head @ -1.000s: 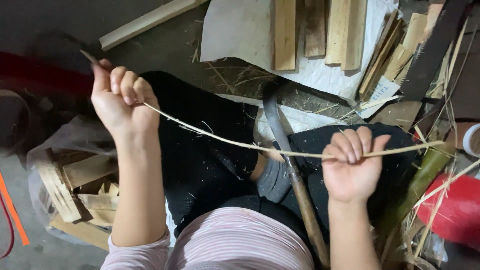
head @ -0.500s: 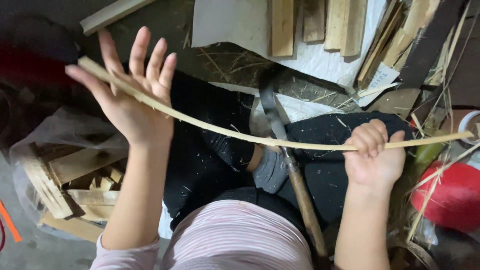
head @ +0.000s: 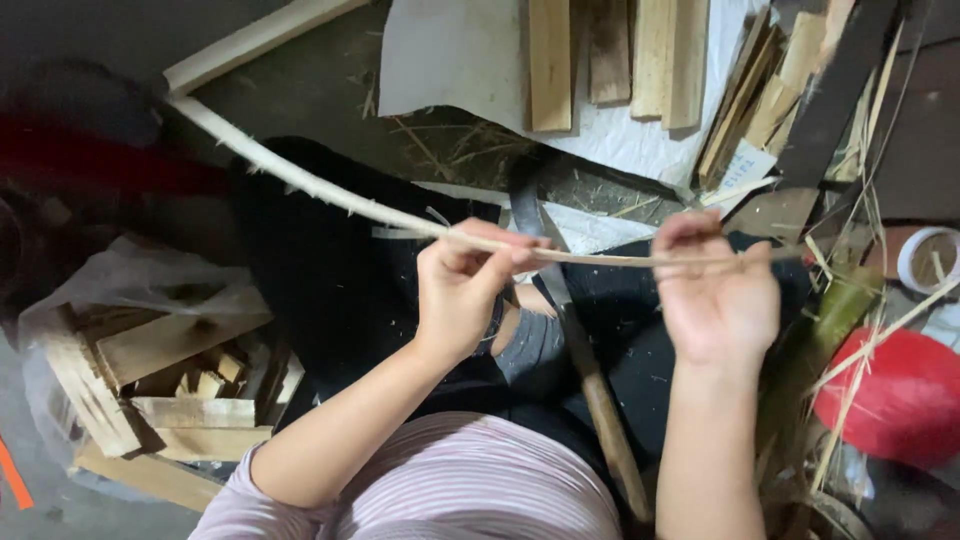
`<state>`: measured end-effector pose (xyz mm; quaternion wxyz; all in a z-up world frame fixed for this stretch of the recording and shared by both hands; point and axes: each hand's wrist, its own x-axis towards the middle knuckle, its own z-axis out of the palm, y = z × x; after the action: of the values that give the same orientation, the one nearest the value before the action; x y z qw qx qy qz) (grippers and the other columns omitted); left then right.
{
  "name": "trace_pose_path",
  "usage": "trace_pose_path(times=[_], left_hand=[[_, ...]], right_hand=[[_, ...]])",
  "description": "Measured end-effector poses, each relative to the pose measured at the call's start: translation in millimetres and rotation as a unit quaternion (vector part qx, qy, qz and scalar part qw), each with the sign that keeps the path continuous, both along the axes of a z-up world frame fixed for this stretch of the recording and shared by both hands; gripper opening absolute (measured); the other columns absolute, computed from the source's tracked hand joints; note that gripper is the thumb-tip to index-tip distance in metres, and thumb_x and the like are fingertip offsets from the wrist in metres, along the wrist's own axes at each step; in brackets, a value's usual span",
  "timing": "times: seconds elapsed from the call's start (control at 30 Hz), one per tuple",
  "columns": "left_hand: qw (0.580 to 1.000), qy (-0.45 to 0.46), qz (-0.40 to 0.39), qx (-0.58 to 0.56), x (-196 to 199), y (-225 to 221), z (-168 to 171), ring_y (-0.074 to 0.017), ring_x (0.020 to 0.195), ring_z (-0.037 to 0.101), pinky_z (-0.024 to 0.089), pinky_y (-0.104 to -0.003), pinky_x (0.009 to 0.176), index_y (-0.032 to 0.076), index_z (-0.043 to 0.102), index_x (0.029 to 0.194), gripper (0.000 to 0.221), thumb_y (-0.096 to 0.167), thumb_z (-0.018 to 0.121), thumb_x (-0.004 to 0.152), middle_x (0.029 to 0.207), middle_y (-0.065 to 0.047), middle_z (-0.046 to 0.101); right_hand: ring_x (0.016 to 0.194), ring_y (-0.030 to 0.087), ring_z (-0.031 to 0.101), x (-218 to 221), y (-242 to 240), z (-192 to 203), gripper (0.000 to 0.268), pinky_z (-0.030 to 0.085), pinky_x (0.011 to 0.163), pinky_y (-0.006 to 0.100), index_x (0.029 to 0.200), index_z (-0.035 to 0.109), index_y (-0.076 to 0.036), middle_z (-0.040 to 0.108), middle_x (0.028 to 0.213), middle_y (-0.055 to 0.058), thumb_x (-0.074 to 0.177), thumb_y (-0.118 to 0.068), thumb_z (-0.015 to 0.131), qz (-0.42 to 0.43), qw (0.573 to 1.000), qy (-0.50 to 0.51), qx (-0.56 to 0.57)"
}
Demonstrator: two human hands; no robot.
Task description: Shaving a thin strip of wood with a curved blade and bending it into a circular frame.
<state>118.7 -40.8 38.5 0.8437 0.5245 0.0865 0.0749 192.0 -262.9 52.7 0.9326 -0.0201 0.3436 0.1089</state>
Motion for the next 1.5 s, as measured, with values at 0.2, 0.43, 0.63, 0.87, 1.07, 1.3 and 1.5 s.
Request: trace_pose_path(times=[0.2, 0.43, 0.63, 0.87, 1.07, 1.3, 1.5], left_hand=[[0.992, 0.031, 0.102, -0.059, 15, -4, -2, -0.0309, 0.083, 0.078, 0.066, -0.048, 0.077, -0.011, 0.069, 0.098, 0.009, -0.003, 0.069, 0.094, 0.091, -0.027, 0.076], [0.997, 0.017, 0.076, -0.018, 16, -9, -1, -0.0169, 0.071, 0.076, 0.066, -0.032, 0.071, -0.004, 0.076, 0.093, 0.01, 0.0, 0.08, 0.085, 0.078, -0.019, 0.077], [0.999, 0.016, 0.044, -0.019, 5, -17, -2, -0.015, 0.082, 0.076, 0.063, -0.027, 0.076, -0.004, 0.076, 0.094, 0.013, 0.0, 0.082, 0.083, 0.083, -0.017, 0.079], [0.997, 0.014, 0.044, -0.058, -10, -2, 1, -0.0279, 0.093, 0.077, 0.066, -0.031, 0.075, -0.008, 0.071, 0.104, 0.017, 0.007, 0.067, 0.098, 0.097, -0.024, 0.078], [0.994, -0.001, -0.033, -0.108, -6, 10, -8, -0.0237, 0.088, 0.077, 0.066, -0.033, 0.082, 0.0, 0.067, 0.102, 0.015, 0.015, 0.065, 0.101, 0.096, -0.017, 0.076], [0.986, 0.002, -0.003, -0.167, -8, -18, 6, -0.0265, 0.113, 0.07, 0.059, -0.036, 0.103, -0.006, 0.062, 0.123, 0.032, 0.003, 0.069, 0.093, 0.127, -0.024, 0.069], [0.995, -0.058, 0.018, -0.077, 24, 15, 40, -0.0286, 0.115, 0.07, 0.059, -0.041, 0.104, 0.005, 0.05, 0.114, 0.013, 0.014, 0.055, 0.106, 0.111, -0.015, 0.07]], right_hand=[[0.115, 0.017, 0.06, -45, 50, -5, 0.046, 0.049, 0.101, 0.035, 0.135, 0.055, -0.009, 0.064, 0.124, 0.004, 0.102, -0.041, 0.053, 0.182, 0.952, -0.11, -0.22], [0.096, 0.019, 0.064, -55, 63, -19, 0.04, 0.05, 0.09, 0.032, 0.119, 0.064, -0.004, 0.072, 0.108, 0.012, 0.105, -0.039, 0.051, 0.166, 0.873, -0.258, -0.378], [0.081, 0.014, 0.051, -52, 64, -8, 0.035, 0.05, 0.093, 0.031, 0.104, 0.063, -0.006, 0.065, 0.09, 0.009, 0.106, -0.038, 0.052, 0.13, 0.863, -0.24, -0.426], [0.082, 0.011, 0.055, -57, 65, -7, 0.029, 0.05, 0.09, 0.027, 0.109, 0.065, -0.013, 0.067, 0.089, 0.003, 0.105, -0.039, 0.055, 0.051, 0.9, -0.18, -0.394], [0.085, 0.015, 0.053, -64, 67, 7, 0.022, 0.048, 0.087, 0.029, 0.099, 0.062, -0.007, 0.059, 0.094, 0.005, 0.106, -0.029, 0.059, 0.061, 0.92, -0.243, -0.302], [0.091, 0.012, 0.06, -62, 67, -3, 0.024, 0.052, 0.09, 0.028, 0.114, 0.067, -0.007, 0.069, 0.106, 0.005, 0.103, -0.028, 0.063, 0.052, 0.937, -0.208, -0.275], [0.102, 0.021, 0.063, -76, 70, -26, 0.036, 0.052, 0.096, 0.036, 0.132, 0.06, -0.001, 0.066, 0.128, 0.014, 0.099, -0.015, 0.061, 0.196, 0.882, -0.266, -0.335]])
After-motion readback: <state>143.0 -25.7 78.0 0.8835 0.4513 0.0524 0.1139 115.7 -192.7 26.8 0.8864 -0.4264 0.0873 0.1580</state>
